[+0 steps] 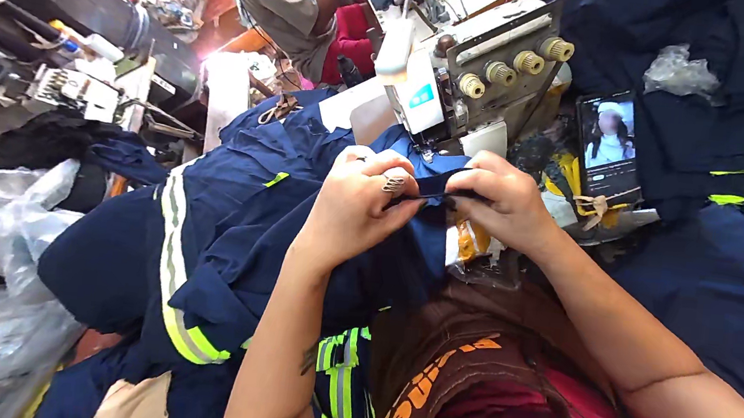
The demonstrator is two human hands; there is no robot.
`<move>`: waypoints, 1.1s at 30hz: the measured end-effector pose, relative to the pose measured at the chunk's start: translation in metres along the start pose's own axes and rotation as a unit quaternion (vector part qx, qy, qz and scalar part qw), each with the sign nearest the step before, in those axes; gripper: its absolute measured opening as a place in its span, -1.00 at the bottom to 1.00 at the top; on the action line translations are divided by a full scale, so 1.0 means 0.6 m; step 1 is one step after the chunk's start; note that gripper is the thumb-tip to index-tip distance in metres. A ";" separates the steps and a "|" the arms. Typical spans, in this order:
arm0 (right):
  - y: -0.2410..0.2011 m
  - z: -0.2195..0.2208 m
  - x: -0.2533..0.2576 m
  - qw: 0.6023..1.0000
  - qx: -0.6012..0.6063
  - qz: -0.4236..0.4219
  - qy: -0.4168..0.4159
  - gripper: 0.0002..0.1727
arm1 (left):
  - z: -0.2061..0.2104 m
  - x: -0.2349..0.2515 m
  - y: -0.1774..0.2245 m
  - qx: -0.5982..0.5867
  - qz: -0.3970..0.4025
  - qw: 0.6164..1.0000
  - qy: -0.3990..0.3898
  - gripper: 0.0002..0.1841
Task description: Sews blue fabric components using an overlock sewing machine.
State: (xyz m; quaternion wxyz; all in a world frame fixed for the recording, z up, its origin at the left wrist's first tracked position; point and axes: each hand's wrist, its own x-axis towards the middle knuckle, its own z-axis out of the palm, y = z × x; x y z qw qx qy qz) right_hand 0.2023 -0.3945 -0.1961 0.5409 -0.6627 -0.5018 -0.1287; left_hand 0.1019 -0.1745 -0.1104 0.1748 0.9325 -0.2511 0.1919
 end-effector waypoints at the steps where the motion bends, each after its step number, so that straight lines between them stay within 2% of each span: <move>1: -0.005 -0.004 -0.001 0.999 0.050 -0.009 0.007 -0.88 | -0.005 0.001 0.003 -0.067 0.009 0.998 0.017 -0.87; 4: -0.029 -0.017 -0.005 0.985 0.173 -0.024 -0.002 -0.90 | -0.019 0.002 0.021 -0.210 0.033 0.977 0.026 -0.86; 8: -0.060 -0.029 -0.024 0.975 0.217 -0.017 -0.034 -0.92 | -0.028 -0.011 0.077 -0.261 0.045 0.964 -0.001 -0.84; 13: -0.085 -0.029 -0.092 0.977 0.177 0.001 -0.122 -0.73 | -0.006 -0.045 0.139 -0.274 0.059 0.957 -0.081 -0.85; 17: -0.113 -0.033 -0.128 0.975 0.167 -0.030 -0.146 -0.77 | 0.013 -0.037 0.110 -0.304 -0.006 0.951 -0.057 -0.88; 19: -0.130 -0.048 -0.130 0.971 0.180 -0.039 -0.152 -0.70 | 0.033 -0.018 0.060 -0.238 -0.023 0.971 -0.024 -0.89; 21: -0.143 -0.067 -0.125 0.970 0.181 -0.034 -0.159 -0.65 | 0.057 -0.007 -0.003 -0.094 -0.032 0.995 -0.030 -0.78; 23: -0.147 -0.084 -0.116 0.974 0.150 -0.030 -0.167 -0.64 | 0.067 -0.014 -0.056 0.100 -0.045 0.990 -0.093 -0.59; 25: -0.145 -0.092 -0.105 0.978 0.116 -0.016 -0.173 -0.65 | 0.052 -0.032 -0.070 0.200 -0.065 0.964 -0.166 -0.54; 27: -0.139 -0.087 -0.091 0.980 0.095 0.005 -0.172 -0.66 | 0.024 -0.047 -0.026 0.184 -0.070 0.952 -0.236 -0.64; 30: -0.121 -0.055 -0.050 0.984 0.060 0.008 -0.170 -0.70 | -0.005 -0.056 0.108 0.092 0.007 0.951 -0.296 -0.76; 31: -0.116 -0.039 -0.033 0.983 0.047 -0.002 -0.179 -0.72 | -0.012 -0.055 0.149 0.091 0.038 0.952 -0.289 -0.74; 33: -0.109 -0.001 0.000 0.976 0.056 -0.012 -0.208 -0.76 | -0.025 -0.051 0.193 0.146 0.061 0.962 -0.220 -0.70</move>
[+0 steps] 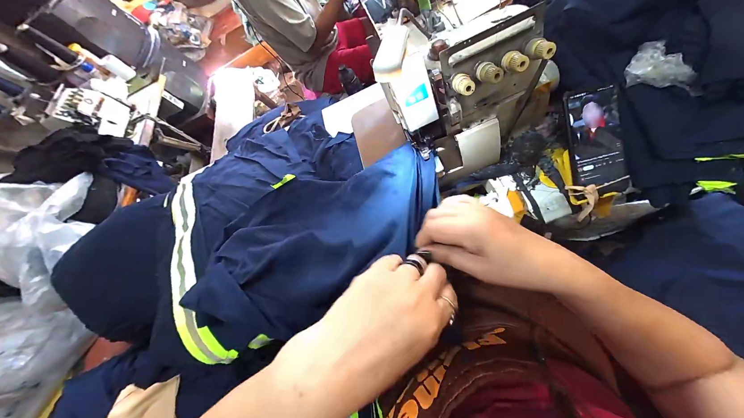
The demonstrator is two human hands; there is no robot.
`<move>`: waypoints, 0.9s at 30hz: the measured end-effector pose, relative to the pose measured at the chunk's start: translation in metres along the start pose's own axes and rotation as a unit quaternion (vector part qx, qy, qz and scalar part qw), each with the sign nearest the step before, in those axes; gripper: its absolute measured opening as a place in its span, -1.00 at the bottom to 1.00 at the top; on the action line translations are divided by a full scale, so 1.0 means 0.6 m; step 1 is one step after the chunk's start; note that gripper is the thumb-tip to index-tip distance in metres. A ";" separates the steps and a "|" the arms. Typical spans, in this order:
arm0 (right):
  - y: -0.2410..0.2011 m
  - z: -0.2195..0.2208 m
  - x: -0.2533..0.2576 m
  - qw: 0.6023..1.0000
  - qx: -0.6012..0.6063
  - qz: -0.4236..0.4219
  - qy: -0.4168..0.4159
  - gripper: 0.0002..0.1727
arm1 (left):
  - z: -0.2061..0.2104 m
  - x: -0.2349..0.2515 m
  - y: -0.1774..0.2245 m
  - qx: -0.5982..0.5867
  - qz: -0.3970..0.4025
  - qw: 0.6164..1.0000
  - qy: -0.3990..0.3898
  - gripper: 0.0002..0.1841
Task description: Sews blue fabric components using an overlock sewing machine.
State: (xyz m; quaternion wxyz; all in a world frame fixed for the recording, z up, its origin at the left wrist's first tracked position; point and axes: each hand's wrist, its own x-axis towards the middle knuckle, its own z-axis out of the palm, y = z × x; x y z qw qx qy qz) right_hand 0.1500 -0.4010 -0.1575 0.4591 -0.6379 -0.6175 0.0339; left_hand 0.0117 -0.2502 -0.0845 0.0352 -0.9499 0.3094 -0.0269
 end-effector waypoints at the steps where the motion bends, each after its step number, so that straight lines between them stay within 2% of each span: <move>1: 0.003 0.009 0.019 1.000 0.024 0.004 -0.019 -0.77 | -0.010 -0.001 -0.002 0.013 -0.018 0.999 0.034 -0.71; 4: -0.012 0.011 0.057 0.983 0.145 0.090 -0.072 -0.77 | -0.026 -0.017 -0.044 -0.052 -0.072 0.990 0.105 -0.78; 6: -0.024 0.002 0.066 0.973 0.203 0.100 -0.046 -0.77 | -0.028 -0.025 -0.066 -0.138 -0.100 0.972 0.162 -0.83; 9: -0.040 -0.006 0.069 0.982 0.169 0.058 -0.052 -0.71 | -0.021 -0.027 -0.092 -0.239 -0.115 0.940 0.213 -0.61; 12: -0.049 -0.009 0.065 0.990 0.119 0.041 -0.070 -0.66 | -0.010 -0.030 -0.110 -0.249 -0.110 0.946 0.174 -0.43; 16: -0.048 -0.009 0.058 0.987 0.115 0.069 -0.090 -0.65 | 0.002 -0.041 -0.112 -0.167 -0.137 0.970 0.108 -0.41; 19: -0.047 -0.002 0.055 0.986 0.106 0.089 -0.098 -0.65 | 0.008 -0.045 -0.106 -0.112 -0.140 0.978 0.103 -0.50; 22: -0.049 -0.003 0.052 0.989 0.093 0.074 -0.086 -0.66 | 0.007 -0.046 -0.104 -0.105 -0.135 0.980 0.103 -0.50; 24: -0.050 -0.004 0.053 0.992 0.090 0.046 -0.071 -0.69 | 0.003 -0.048 -0.107 -0.133 -0.120 0.976 0.126 -0.53; 27: -0.019 0.001 0.068 0.998 0.062 -0.032 -0.006 -0.86 | -0.016 -0.060 -0.114 -0.197 -0.097 0.962 0.160 -0.57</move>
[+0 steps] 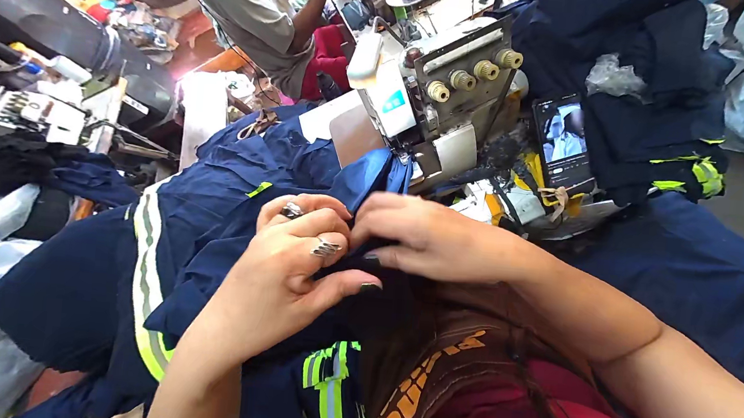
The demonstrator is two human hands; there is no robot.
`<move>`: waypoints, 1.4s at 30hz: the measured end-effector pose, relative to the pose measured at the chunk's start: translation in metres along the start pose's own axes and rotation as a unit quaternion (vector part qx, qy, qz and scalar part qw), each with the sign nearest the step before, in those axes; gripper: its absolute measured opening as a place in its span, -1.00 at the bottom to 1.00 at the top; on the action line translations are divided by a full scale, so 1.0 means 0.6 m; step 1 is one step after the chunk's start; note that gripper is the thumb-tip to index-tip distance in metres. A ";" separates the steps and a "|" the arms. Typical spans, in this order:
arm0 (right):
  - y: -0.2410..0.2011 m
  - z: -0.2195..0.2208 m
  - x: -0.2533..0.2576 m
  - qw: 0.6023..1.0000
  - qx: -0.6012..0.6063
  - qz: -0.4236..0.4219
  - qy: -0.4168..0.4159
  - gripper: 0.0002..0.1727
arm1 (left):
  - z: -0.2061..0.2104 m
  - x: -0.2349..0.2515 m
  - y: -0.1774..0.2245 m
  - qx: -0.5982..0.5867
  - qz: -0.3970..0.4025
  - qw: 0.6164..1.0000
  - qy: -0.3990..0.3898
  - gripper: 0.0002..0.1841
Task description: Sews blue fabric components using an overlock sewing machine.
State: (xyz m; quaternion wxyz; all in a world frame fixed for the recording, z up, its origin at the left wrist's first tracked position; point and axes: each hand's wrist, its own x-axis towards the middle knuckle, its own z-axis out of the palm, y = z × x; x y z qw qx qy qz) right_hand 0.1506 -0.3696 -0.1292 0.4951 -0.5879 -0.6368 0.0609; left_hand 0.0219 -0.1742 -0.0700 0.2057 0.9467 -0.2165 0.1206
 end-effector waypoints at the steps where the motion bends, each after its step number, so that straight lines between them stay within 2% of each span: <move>1: 0.024 -0.001 0.008 0.999 -0.022 -0.023 0.026 -0.88 | -0.009 -0.003 -0.001 -0.019 0.003 1.000 0.008 -0.56; 3: 0.094 -0.011 0.016 0.993 -0.079 -0.038 0.073 -0.85 | -0.020 -0.006 -0.006 -0.051 0.010 0.999 0.013 -0.54; 6: 0.190 -0.027 0.010 0.973 -0.200 0.002 0.115 -0.71 | -0.024 -0.010 -0.014 -0.090 0.009 0.996 0.014 -0.55; 8: 0.200 -0.033 0.008 0.962 -0.247 0.033 0.109 -0.69 | -0.028 -0.007 -0.016 -0.107 0.013 0.994 0.021 -0.55; 9: 0.193 -0.035 0.009 0.963 -0.249 0.038 0.098 -0.74 | -0.030 -0.001 -0.016 -0.110 0.020 0.994 0.018 -0.54; 11: 0.166 -0.030 0.010 0.977 -0.198 0.017 0.081 -0.83 | -0.035 0.019 -0.013 -0.116 0.037 0.993 0.006 -0.51; 14: 0.100 -0.024 -0.002 0.996 -0.048 -0.008 0.074 -0.83 | -0.048 0.065 -0.017 -0.122 0.066 0.990 -0.034 -0.43; 18: 0.062 -0.026 -0.081 0.989 0.071 0.049 0.120 -0.84 | -0.070 0.113 -0.086 -0.100 0.069 0.988 -0.092 -0.36; 21: 0.081 0.003 -0.165 0.978 0.119 0.090 0.144 -0.79 | -0.049 0.123 -0.162 -0.118 0.032 0.987 -0.105 -0.35; 24: 0.100 0.030 -0.198 0.965 0.168 0.113 0.167 -0.79 | -0.017 0.128 -0.212 -0.152 -0.018 0.981 -0.120 -0.37; 27: 0.124 0.032 -0.180 0.962 0.172 0.123 0.175 -0.81 | -0.003 0.139 -0.243 -0.210 -0.047 0.974 -0.076 -0.49; 29: 0.147 0.030 -0.157 0.962 0.162 0.124 0.180 -0.83 | -0.007 0.146 -0.260 -0.264 -0.054 0.961 -0.061 -0.62; 32: 0.179 0.024 -0.124 0.963 0.163 0.111 0.185 -0.91 | -0.020 0.154 -0.267 -0.306 -0.056 0.949 -0.046 -0.70; 35: 0.201 0.016 -0.104 0.966 0.150 0.097 0.186 -0.93 | -0.031 0.164 -0.243 -0.252 -0.039 0.965 -0.060 -0.71; 38: 0.210 0.013 -0.099 0.967 0.142 0.102 0.187 -0.91 | -0.029 0.183 -0.205 -0.118 0.015 0.987 -0.108 -0.62; 42: 0.213 0.013 -0.096 0.968 0.126 0.105 0.191 -0.93 | -0.002 0.198 -0.177 -0.007 0.073 0.989 -0.129 -0.55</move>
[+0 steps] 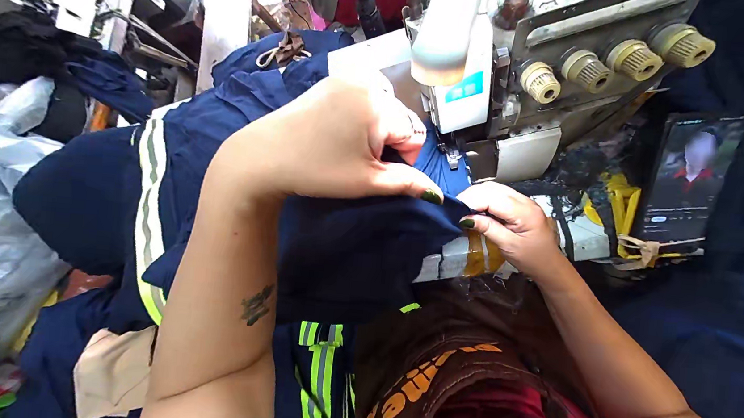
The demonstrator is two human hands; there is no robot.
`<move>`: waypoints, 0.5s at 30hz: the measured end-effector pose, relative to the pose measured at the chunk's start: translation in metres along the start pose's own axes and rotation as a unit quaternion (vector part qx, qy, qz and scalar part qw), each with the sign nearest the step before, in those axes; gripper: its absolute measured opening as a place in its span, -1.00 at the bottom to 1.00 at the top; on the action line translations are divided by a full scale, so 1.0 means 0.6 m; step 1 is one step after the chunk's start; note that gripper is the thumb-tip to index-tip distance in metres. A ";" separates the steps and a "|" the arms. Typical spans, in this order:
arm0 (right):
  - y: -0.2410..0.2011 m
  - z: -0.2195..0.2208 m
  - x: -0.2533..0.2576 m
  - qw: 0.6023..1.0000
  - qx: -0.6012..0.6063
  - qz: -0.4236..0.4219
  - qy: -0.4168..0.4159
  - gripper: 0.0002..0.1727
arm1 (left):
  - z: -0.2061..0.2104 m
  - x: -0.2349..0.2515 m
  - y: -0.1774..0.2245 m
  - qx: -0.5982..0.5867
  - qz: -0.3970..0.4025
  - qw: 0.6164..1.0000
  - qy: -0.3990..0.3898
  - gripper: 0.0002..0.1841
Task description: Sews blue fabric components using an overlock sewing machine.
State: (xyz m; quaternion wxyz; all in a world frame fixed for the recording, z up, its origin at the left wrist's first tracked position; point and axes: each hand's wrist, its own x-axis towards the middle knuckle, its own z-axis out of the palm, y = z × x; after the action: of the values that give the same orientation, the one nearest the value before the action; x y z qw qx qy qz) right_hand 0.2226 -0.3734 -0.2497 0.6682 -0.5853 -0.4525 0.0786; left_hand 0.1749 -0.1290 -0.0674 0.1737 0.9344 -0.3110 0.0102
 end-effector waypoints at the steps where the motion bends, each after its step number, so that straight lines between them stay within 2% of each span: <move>1: 0.000 0.000 0.001 1.000 -0.006 0.000 0.001 -0.93 | 0.009 0.003 0.001 0.010 0.009 1.000 0.002 -0.54; 7: 0.009 0.001 0.004 1.000 -0.005 -0.018 0.008 -0.92 | 0.061 0.017 -0.003 -0.025 0.019 0.999 -0.036 -0.52; 11: 0.008 0.003 0.007 0.999 -0.027 -0.020 0.012 -0.93 | 0.086 -0.012 -0.082 0.024 -0.043 0.997 -0.056 -0.44; 13: 0.005 0.005 0.010 0.999 -0.046 -0.016 0.011 -0.92 | 0.093 -0.034 -0.117 0.007 -0.079 0.996 -0.051 -0.42; 15: 0.005 0.005 0.013 0.998 -0.053 -0.017 0.008 -0.92 | 0.080 -0.034 -0.092 0.006 -0.067 0.996 -0.050 -0.43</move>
State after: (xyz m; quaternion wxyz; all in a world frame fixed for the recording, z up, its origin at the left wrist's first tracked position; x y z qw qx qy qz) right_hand 0.2265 -0.3656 -0.2487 0.6414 -0.6126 -0.4602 0.0384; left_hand 0.1865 -0.0917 -0.1326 0.1531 0.9535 -0.2555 -0.0462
